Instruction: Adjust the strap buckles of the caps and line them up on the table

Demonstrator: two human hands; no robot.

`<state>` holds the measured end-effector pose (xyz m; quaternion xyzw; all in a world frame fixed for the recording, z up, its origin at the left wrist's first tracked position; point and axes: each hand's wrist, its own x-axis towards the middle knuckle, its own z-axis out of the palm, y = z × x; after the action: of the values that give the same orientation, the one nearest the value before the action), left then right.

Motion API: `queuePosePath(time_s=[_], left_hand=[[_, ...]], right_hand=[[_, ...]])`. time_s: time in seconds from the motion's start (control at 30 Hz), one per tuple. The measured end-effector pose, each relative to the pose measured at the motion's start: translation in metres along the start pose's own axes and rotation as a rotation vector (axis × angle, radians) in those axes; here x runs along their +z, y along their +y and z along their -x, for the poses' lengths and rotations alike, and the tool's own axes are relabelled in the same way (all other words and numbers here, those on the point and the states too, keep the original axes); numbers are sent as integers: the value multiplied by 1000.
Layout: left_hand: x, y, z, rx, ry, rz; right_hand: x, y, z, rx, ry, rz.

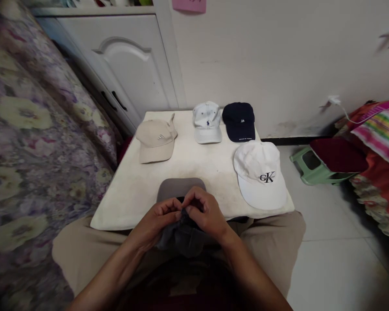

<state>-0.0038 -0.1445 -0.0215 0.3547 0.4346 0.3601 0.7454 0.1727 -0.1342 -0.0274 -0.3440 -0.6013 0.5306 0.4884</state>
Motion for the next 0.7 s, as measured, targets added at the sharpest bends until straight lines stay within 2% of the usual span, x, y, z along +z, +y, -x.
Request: queuePosePath(time_s=[0.17,0.4,0.7], left_hand=[[1,-1,-1,33,-8,-12],[5,2,0,49,-12,-18],[10,3,2,29,31,-24]], right_hand=[[0,-3,0,61,-6,-35],[-1,0,3,-1,-1,-47],[-3,-3,8,-14,40,148]])
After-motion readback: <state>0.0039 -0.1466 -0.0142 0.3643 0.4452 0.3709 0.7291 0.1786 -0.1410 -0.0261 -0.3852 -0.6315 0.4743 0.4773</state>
